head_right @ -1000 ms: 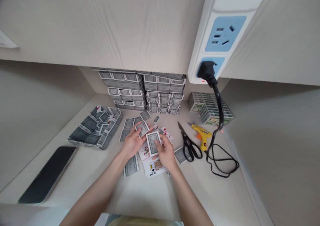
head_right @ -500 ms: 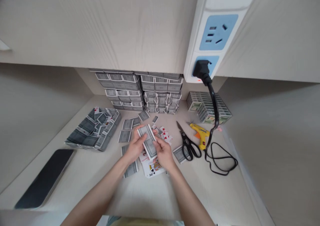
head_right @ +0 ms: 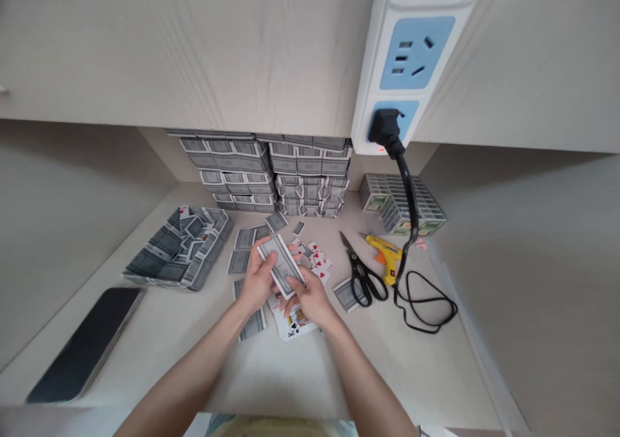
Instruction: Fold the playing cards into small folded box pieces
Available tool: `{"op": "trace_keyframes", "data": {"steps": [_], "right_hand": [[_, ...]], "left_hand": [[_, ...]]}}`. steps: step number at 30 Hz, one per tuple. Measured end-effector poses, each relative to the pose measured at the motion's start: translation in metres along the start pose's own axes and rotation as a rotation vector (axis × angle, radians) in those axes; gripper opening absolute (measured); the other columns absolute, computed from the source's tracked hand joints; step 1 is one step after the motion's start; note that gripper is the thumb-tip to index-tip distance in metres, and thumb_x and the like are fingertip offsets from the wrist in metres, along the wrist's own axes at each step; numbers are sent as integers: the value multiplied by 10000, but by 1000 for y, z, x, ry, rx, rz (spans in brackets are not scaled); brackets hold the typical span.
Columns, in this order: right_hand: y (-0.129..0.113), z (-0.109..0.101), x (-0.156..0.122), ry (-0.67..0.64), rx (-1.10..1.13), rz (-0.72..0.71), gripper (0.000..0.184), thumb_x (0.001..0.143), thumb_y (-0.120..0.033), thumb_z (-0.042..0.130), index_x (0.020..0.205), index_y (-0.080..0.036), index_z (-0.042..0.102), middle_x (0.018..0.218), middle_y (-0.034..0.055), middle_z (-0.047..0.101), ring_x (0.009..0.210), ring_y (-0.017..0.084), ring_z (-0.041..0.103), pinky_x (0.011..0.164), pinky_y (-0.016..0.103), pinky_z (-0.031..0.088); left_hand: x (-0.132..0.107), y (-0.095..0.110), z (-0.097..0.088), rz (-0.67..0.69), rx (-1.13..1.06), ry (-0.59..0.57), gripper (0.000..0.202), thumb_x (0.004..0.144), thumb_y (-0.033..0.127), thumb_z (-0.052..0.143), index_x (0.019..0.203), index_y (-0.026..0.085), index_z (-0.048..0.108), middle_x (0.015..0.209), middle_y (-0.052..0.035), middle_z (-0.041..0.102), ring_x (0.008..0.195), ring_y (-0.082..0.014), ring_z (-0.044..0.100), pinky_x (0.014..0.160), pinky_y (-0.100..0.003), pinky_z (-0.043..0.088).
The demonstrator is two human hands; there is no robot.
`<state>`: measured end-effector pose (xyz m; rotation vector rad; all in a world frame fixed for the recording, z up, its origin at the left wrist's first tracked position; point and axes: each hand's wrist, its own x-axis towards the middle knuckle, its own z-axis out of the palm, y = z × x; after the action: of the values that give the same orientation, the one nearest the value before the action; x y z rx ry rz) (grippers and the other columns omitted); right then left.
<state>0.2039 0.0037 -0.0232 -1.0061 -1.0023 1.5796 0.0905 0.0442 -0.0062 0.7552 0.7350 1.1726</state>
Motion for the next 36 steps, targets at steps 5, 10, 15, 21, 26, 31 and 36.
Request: {"op": "trace_keyframes", "data": {"steps": [5, 10, 15, 21, 26, 31, 36], "right_hand": [[-1, 1, 1, 43, -15, -43, 249, 767, -406, 548, 892, -198, 494, 544, -55, 559, 380, 106, 544, 346, 221, 481], [-3, 1, 1, 52, 17, -21, 285, 755, -410, 569, 949, -213, 502, 530, -45, 565, 401, 134, 553, 354, 254, 476], [-3, 0, 0, 64, 12, -19, 307, 756, -418, 573, 979, -222, 495, 525, -44, 572, 401, 139, 552, 365, 261, 477], [-9, -4, -1, 111, -14, -31, 328, 745, -460, 569, 940, -206, 500, 719, 5, 646, 489, 156, 607, 361, 254, 479], [-10, -7, 0, 199, -1, -39, 387, 740, -459, 584, 1009, -201, 481, 776, 29, 660, 551, 181, 638, 350, 240, 468], [-11, -6, 1, 276, 44, -81, 358, 794, -501, 493, 1019, -222, 484, 819, 55, 667, 620, 208, 652, 375, 266, 478], [-12, -8, 1, 313, 44, -93, 351, 761, -483, 552, 978, -212, 499, 830, 53, 666, 706, 233, 651, 456, 307, 515]], "left_hand": [[-4, -6, 5, -28, 62, -21, 476, 779, 335, 567, 1164, 282, 291, 987, -42, 635, 773, -164, 647, 552, -226, 507], [-7, -13, 3, -67, 129, -2, 501, 761, 348, 584, 1175, 288, 307, 863, 16, 633, 293, -19, 428, 291, -156, 355], [-10, -18, 4, -56, 172, -11, 485, 770, 354, 571, 1181, 292, 320, 773, 42, 609, 245, -1, 337, 258, -154, 290], [4, 4, -13, 210, 464, 29, 382, 783, 326, 555, 1152, 255, 483, 823, -24, 623, 627, -151, 572, 684, -297, 486], [10, 23, -45, 353, 1383, 302, 324, 759, 231, 541, 1078, 172, 541, 1185, -161, 499, 1175, -345, 348, 976, -533, 228], [5, 22, -56, 206, 1697, 389, 426, 746, 201, 511, 1163, 122, 479, 1120, -223, 505, 1076, -385, 396, 842, -541, 337], [8, 30, -47, 356, 1571, 392, 479, 694, 153, 554, 1168, 163, 483, 1181, -163, 442, 1100, -340, 399, 927, -499, 304]]}}
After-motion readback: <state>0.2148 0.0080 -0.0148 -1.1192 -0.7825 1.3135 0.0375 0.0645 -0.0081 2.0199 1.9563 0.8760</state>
